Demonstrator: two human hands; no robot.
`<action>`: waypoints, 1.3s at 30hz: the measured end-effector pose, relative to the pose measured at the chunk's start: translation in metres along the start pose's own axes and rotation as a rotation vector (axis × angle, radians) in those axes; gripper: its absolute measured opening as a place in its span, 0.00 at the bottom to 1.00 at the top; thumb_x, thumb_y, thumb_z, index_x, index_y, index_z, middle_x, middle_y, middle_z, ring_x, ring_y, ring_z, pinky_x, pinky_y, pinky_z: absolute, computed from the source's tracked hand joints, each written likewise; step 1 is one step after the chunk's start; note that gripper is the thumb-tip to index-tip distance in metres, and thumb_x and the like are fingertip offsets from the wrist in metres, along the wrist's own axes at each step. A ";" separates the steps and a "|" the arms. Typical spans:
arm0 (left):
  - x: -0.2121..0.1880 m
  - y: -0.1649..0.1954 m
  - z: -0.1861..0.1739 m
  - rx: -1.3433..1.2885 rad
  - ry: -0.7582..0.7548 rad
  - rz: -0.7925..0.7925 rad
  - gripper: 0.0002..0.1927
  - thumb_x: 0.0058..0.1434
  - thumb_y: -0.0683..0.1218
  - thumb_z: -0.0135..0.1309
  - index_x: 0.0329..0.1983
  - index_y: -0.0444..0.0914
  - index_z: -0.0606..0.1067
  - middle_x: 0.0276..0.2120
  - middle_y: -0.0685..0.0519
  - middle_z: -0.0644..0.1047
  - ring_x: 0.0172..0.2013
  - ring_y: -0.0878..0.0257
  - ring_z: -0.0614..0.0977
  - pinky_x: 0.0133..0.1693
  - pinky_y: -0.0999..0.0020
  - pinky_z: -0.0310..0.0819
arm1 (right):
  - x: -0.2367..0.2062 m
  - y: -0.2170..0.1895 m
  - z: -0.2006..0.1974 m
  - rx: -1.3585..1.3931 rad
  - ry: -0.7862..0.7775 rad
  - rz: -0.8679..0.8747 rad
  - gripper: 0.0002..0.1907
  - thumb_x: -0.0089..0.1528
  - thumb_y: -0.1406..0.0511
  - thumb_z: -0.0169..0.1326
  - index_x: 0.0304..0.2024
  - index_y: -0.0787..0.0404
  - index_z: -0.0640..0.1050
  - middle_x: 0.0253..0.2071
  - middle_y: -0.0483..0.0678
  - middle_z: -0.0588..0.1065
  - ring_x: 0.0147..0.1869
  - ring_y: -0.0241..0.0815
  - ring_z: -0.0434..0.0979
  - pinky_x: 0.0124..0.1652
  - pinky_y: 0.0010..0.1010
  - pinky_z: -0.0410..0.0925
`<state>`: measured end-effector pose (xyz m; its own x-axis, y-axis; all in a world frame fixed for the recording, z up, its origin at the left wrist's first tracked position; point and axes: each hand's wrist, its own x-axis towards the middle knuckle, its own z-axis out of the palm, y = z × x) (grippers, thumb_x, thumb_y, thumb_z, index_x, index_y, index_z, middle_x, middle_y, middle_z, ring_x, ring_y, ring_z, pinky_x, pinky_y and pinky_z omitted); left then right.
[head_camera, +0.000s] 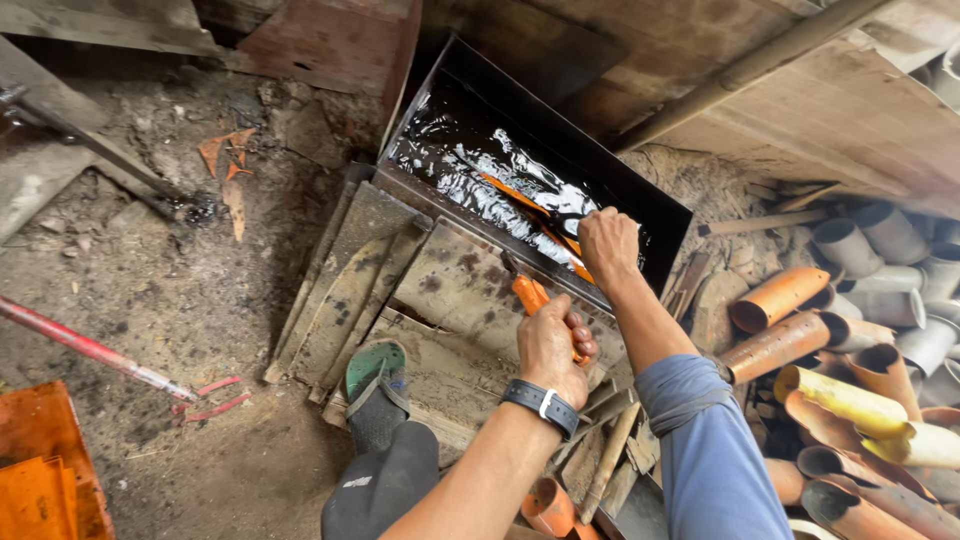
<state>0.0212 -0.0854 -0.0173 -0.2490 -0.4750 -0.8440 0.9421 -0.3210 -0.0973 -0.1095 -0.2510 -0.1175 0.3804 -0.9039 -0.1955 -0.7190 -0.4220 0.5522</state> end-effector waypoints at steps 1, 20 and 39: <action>-0.001 0.001 0.000 0.003 -0.009 0.005 0.07 0.65 0.43 0.50 0.34 0.41 0.65 0.23 0.57 0.67 0.20 0.69 0.66 0.22 0.73 0.61 | 0.002 -0.003 0.001 0.006 -0.009 0.005 0.08 0.64 0.69 0.51 0.37 0.63 0.81 0.35 0.55 0.78 0.37 0.46 0.81 0.34 0.34 0.73; 0.003 0.004 -0.001 -0.022 -0.040 0.014 0.08 0.66 0.43 0.50 0.33 0.41 0.64 0.22 0.57 0.66 0.19 0.69 0.65 0.21 0.73 0.60 | 0.013 -0.034 -0.003 0.028 -0.069 0.021 0.10 0.60 0.69 0.53 0.42 0.69 0.77 0.34 0.56 0.77 0.33 0.43 0.79 0.29 0.32 0.71; 0.008 -0.010 -0.008 -0.015 -0.046 -0.002 0.09 0.68 0.45 0.49 0.33 0.39 0.65 0.23 0.55 0.67 0.21 0.66 0.67 0.22 0.71 0.62 | -0.024 0.033 -0.033 0.036 -0.004 0.029 0.07 0.59 0.74 0.53 0.40 0.69 0.78 0.36 0.59 0.77 0.38 0.50 0.80 0.34 0.37 0.73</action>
<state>0.0119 -0.0796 -0.0270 -0.2605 -0.5115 -0.8188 0.9447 -0.3102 -0.1068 -0.1232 -0.2409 -0.0684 0.3569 -0.9160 -0.1832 -0.7502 -0.3979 0.5281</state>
